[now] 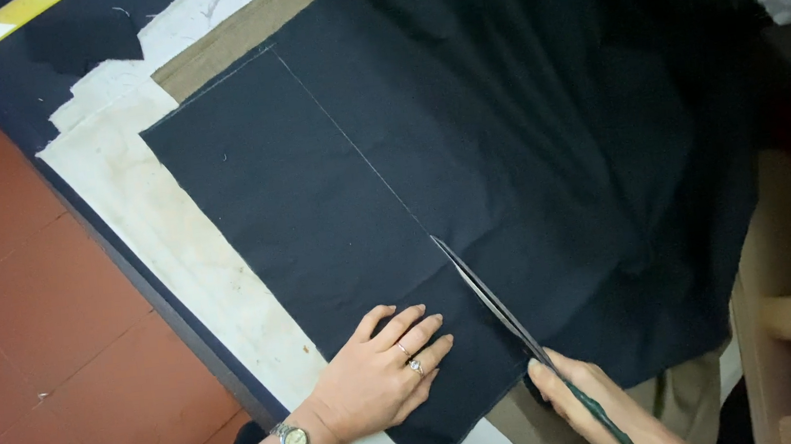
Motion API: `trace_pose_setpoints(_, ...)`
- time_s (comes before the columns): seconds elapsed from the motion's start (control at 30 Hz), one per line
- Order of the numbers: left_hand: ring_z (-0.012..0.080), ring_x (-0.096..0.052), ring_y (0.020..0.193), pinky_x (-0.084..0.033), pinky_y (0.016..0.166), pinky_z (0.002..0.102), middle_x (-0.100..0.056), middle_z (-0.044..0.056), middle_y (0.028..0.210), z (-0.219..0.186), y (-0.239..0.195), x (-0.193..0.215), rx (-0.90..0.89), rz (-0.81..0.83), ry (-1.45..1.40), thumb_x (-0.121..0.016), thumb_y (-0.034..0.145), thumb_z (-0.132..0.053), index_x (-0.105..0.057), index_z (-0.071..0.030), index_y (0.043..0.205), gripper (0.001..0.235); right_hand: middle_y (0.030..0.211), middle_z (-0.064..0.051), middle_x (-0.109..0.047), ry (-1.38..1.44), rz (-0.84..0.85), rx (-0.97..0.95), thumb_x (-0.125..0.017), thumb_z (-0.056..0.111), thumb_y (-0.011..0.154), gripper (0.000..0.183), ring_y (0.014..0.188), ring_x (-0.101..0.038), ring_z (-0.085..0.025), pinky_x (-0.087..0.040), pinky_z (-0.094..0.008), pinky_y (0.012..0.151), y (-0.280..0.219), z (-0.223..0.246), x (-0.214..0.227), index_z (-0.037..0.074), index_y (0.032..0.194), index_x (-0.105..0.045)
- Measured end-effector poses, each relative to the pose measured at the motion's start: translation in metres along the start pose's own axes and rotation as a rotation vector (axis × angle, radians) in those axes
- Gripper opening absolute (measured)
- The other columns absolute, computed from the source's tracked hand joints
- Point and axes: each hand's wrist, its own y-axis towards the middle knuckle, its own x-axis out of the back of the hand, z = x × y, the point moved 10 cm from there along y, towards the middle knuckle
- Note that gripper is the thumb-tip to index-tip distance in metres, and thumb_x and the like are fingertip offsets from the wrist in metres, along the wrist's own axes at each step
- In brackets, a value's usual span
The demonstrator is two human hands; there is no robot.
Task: Marking fabric with a ruler and chalk before cutting it into specific shapes with scissors.
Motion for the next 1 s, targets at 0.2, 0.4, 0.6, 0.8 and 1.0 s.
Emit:
trace_pose_setpoints(0.2, 0.0339, -0.053, 0.119, -0.035, 0.100, 0.050, -0.060, 0.016, 0.126, -0.001, -0.001, 0.004, -0.011, -0.022, 0.001, -0.053, 0.096, -0.026, -0.063, -0.007, 0.122, 0.034, 0.120, 0.010, -0.066, 0.139, -0.027, -0.173, -0.040, 0.041, 0.095, 0.046, 0.101, -0.060, -0.007, -0.047, -0.022, 0.092, -0.035, -0.003, 0.007, 0.028, 0.134, -0.060)
trace_pose_setpoints(0.4, 0.0344, -0.053, 0.117, -0.035, 0.098, 0.051, -0.060, 0.016, 0.126, -0.001, 0.001, 0.011, -0.018, -0.016, -0.043, -0.054, 0.095, -0.025, -0.064, -0.006, 0.123, 0.035, 0.132, 0.013, -0.069, -0.016, -0.054, -0.143, -0.041, 0.040, 0.096, 0.044, 0.122, -0.062, 0.001, -0.033, -0.018, 0.117, -0.006, 0.015, 0.012, 0.027, 0.134, -0.058)
trace_pose_setpoints(0.6, 0.0351, -0.053, 0.118, -0.036, 0.097, 0.051, -0.059, 0.017, 0.127, 0.003, 0.000, 0.011, -0.016, -0.046, -0.084, -0.057, 0.094, -0.021, -0.063, -0.005, 0.123, 0.034, 0.082, 0.005, -0.051, 0.072, 0.014, 0.076, -0.045, 0.034, 0.101, 0.025, 0.077, -0.051, -0.007, -0.047, -0.023, 0.084, -0.008, 0.063, 0.005, 0.016, 0.087, -0.055)
trace_pose_setpoints(0.8, 0.0366, -0.051, 0.121, -0.035, 0.097, 0.053, -0.057, 0.018, 0.129, 0.006, 0.000, 0.007, -0.016, -0.009, -0.131, -0.055, 0.095, -0.022, -0.060, -0.004, 0.126, 0.036, 0.082, 0.002, -0.065, -0.082, 0.013, 0.029, -0.045, 0.034, 0.098, 0.029, 0.074, -0.057, -0.009, -0.049, -0.026, 0.075, -0.014, 0.076, 0.003, 0.016, 0.099, -0.068)
trace_pose_setpoints(1.0, 0.0390, -0.048, 0.124, -0.033, 0.100, 0.055, -0.055, 0.020, 0.133, 0.008, 0.000, -0.007, -0.013, 0.103, -0.184, -0.056, 0.095, -0.023, -0.058, -0.003, 0.131, 0.041, 0.113, 0.001, -0.071, 0.055, -0.086, -0.091, -0.054, 0.031, 0.094, 0.043, 0.102, -0.067, -0.007, -0.046, -0.024, 0.098, -0.010, 0.050, 0.008, 0.019, 0.136, -0.054)
